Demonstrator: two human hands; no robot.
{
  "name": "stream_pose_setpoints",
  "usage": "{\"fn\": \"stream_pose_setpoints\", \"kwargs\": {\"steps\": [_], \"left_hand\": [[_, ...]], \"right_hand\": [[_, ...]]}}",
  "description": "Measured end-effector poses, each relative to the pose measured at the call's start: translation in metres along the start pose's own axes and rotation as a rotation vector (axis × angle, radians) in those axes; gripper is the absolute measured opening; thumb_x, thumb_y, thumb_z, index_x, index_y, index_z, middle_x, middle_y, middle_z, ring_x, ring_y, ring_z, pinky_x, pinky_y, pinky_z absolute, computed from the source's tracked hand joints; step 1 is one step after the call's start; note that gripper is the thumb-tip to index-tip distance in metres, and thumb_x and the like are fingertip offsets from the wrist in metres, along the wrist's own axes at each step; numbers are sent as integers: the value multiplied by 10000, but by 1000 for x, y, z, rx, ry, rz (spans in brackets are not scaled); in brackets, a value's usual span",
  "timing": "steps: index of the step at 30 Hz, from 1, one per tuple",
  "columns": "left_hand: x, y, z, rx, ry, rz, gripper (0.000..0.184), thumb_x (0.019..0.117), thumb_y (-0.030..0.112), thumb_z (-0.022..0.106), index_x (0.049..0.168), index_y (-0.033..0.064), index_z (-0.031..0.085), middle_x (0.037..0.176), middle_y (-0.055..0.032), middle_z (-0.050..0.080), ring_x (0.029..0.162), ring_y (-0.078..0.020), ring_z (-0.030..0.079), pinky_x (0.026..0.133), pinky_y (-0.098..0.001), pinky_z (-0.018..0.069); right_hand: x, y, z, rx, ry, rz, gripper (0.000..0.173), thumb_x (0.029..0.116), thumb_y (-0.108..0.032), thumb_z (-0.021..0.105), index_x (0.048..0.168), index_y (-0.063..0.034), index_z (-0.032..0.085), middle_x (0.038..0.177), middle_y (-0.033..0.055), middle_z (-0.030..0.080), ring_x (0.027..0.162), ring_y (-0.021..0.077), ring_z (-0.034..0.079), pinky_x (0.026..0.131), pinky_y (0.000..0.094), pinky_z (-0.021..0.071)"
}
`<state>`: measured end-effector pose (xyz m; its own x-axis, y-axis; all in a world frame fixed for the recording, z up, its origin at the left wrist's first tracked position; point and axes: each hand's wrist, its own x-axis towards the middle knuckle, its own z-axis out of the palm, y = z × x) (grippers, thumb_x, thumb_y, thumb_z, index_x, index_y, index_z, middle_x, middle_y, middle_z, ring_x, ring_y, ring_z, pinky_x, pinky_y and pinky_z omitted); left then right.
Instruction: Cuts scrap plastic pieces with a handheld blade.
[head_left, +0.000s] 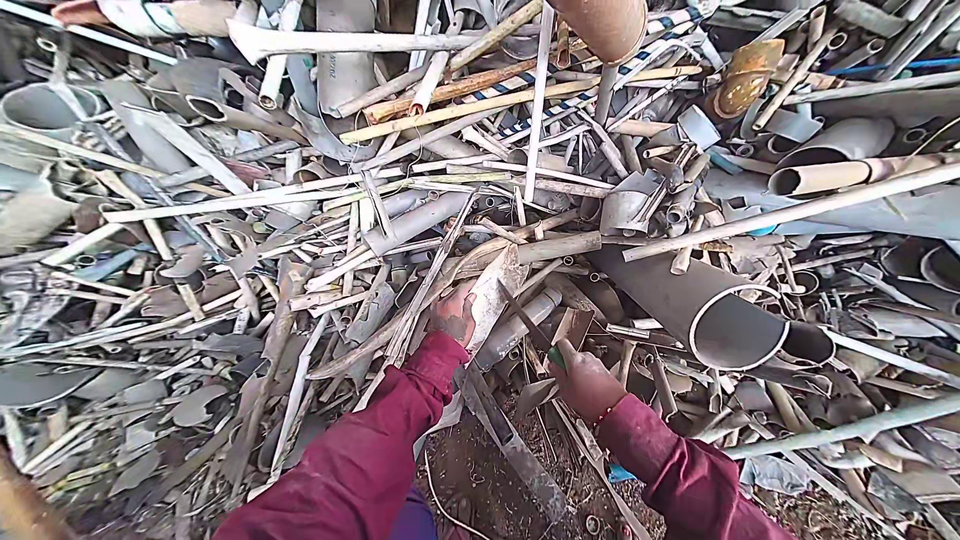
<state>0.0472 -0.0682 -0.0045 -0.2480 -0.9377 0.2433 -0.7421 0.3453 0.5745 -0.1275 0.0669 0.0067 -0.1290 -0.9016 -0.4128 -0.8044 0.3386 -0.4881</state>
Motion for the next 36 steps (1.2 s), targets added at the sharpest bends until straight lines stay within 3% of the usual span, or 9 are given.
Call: {"fn": "stream_pose_setpoints", "kwargs": {"steps": [5, 8, 13, 16, 19, 25, 28, 32, 36], "left_hand": [[-1, 3, -6, 59, -8, -11, 388, 1094, 99, 419, 1448, -5, 542, 1300, -289, 646, 1250, -451, 606, 1113, -548, 404], [-2, 4, -6, 86, -16, -5, 389, 1096, 98, 411, 1447, -2, 545, 1314, -281, 644, 1257, -448, 605, 1118, -544, 400], [2, 2, -17, 141, -88, -37, 405, 1111, 135, 387, 1483, 64, 529, 1330, -269, 638, 1268, -457, 590, 1113, -570, 390], [5, -1, -19, 146, -91, -39, 401, 1111, 135, 389, 1478, 78, 542, 1324, -269, 642, 1264, -468, 588, 1103, -592, 386], [7, -8, -22, 124, -81, -10, 391, 1110, 140, 401, 1461, 80, 563, 1331, -252, 646, 1264, -461, 591, 1106, -594, 381], [12, -23, -29, 134, -147, 91, 363, 1101, 140, 429, 1397, 87, 632, 1347, -210, 652, 1283, -423, 591, 1104, -604, 382], [15, -38, -22, -29, -120, 154, 333, 1082, 92, 469, 1352, 23, 650, 1316, -219, 666, 1277, -393, 604, 1130, -541, 389], [17, -44, -21, -132, -122, 132, 326, 1078, 78, 475, 1345, -4, 643, 1346, -210, 649, 1306, -347, 589, 1151, -482, 382], [13, -38, -11, -252, -11, 121, 331, 1076, 66, 472, 1359, -37, 611, 1326, -240, 647, 1274, -347, 606, 1127, -482, 406]], "right_hand": [[3, -2, -2, -38, 52, 98, 442, 1105, -221, 431, 1507, -48, 371, 1275, 248, 638, 1220, 399, 631, 1004, 547, 494], [5, 5, -4, -43, 19, 33, 449, 1104, -216, 453, 1510, -38, 385, 1275, 270, 625, 1212, 419, 622, 1014, 565, 481], [5, 12, -18, -300, 72, 77, 542, 1074, -117, 442, 1594, -87, 291, 1320, 275, 611, 1227, 451, 613, 980, 584, 493], [3, 12, -18, -308, 45, 14, 490, 1095, -159, 437, 1570, -98, 336, 1324, 277, 611, 1218, 460, 614, 983, 605, 479], [7, 21, -23, -361, 199, 62, 496, 1080, -135, 449, 1569, -140, 367, 1357, 274, 593, 1152, 480, 642, 908, 621, 510], [13, 44, -34, -368, 194, -47, 475, 1094, -196, 457, 1567, -234, 437, 1368, 243, 619, 1209, 472, 619, 965, 658, 458], [10, 48, -39, -334, 258, -17, 471, 1101, -219, 452, 1571, -229, 430, 1381, 238, 616, 1218, 477, 613, 974, 653, 455], [11, 47, -35, -264, 182, -96, 457, 1089, -228, 497, 1546, -237, 478, 1378, 226, 626, 1254, 463, 598, 1016, 667, 426], [2, 27, -32, -208, 389, 162, 475, 1122, -262, 398, 1568, -99, 382, 1328, 279, 623, 1196, 476, 629, 962, 620, 481]]}}
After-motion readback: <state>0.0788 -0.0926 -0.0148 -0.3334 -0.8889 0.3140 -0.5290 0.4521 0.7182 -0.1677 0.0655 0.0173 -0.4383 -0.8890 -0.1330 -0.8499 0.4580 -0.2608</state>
